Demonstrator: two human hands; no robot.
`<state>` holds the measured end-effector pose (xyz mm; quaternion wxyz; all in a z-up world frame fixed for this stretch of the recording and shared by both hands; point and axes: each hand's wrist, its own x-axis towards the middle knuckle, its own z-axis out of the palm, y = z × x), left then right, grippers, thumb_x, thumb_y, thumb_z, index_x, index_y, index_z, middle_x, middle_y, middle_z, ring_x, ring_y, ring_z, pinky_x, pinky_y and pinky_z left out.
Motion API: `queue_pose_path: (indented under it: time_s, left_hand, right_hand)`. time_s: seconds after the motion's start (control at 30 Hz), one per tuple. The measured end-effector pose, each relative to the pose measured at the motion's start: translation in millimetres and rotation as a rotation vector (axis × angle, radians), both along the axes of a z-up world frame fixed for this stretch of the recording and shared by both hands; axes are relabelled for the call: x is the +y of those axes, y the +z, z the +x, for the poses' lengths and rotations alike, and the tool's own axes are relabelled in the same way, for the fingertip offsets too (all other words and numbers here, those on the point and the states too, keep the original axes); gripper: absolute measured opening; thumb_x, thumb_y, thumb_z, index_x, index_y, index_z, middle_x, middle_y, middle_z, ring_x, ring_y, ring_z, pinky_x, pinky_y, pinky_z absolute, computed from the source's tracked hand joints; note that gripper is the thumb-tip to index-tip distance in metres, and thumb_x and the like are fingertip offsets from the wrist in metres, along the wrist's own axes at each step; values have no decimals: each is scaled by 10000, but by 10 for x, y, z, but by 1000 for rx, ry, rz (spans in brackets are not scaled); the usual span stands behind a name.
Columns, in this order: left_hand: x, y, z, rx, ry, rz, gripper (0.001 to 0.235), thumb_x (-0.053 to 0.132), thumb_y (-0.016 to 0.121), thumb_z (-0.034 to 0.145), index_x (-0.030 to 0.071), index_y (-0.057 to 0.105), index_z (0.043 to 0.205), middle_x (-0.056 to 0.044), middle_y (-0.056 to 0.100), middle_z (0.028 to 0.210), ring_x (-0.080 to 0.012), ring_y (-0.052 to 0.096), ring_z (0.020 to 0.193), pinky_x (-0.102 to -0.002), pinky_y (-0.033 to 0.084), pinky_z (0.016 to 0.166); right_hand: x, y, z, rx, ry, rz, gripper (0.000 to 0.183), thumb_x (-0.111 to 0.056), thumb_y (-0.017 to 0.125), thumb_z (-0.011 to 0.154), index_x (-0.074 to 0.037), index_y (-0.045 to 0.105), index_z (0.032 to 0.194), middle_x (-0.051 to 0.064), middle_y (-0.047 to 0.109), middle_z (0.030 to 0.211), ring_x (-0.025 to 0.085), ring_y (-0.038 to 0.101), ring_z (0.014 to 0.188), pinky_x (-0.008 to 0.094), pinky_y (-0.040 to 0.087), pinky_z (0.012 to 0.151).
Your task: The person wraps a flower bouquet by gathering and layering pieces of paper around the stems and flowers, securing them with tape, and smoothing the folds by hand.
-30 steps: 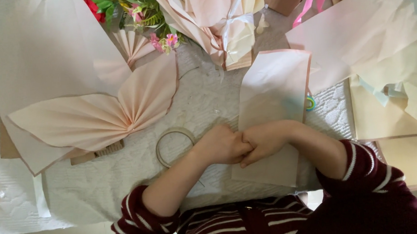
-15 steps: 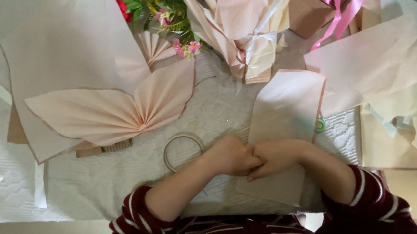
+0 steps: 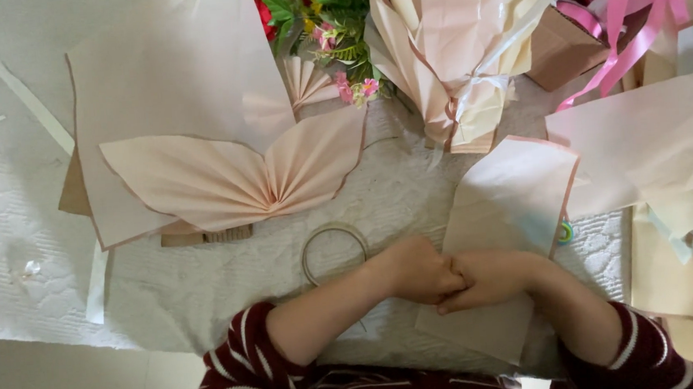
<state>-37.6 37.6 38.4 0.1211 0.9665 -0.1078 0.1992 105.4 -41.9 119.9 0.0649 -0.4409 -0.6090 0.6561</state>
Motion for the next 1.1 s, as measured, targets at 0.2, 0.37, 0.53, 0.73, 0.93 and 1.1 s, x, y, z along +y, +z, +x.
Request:
queue_pose_path:
  time_s: [0.2,0.37,0.53,0.73,0.93,1.1]
  left_hand:
    - [11,-38,12,38,-11,25,145,332,685,759,245,600,838,-38,560,676,-238,522,457,-403,432,463]
    - [-2,-65,-1,70,-44,39,141,344,678,768,253,610,852,-36,572,683,-237,530,467,-404,436,468]
    - [-35,-89,-17,99,-68,66,140,356,670,776,260,621,865,-34,584,689,-236,539,477,-405,440,473]
    - [-41,-116,-23,135,-105,93,142,371,660,788,269,635,883,-31,601,697,-234,550,490,-407,445,480]
    - [-52,-150,-53,179,-112,106,148,386,650,800,279,649,902,-28,617,705,-233,562,503,-409,450,486]
    - [-63,-127,-66,181,-116,92,152,372,672,780,277,641,895,-35,617,713,-228,569,503,-407,461,493]
  right_hand:
    - [-21,38,36,-12,-55,14,404,-245,761,945,-29,704,609,32,601,456,131,510,413,243,464,445]
    - [-19,-2,47,3,-60,1,399,-249,754,956,5,716,651,49,592,455,137,492,385,244,451,424]
    - [-51,-55,35,-7,-73,-5,378,-256,743,959,-35,724,653,28,604,463,121,508,383,220,451,422]
    - [-47,-24,47,-40,-70,14,337,-267,758,938,-7,747,723,78,667,551,167,600,486,277,526,497]
    - [-71,-86,60,-71,-69,14,333,-283,756,940,-22,753,732,83,692,587,175,629,527,281,539,529]
    - [-83,-87,86,-98,-47,20,338,-320,740,946,-31,767,773,85,715,633,190,661,578,292,558,562]
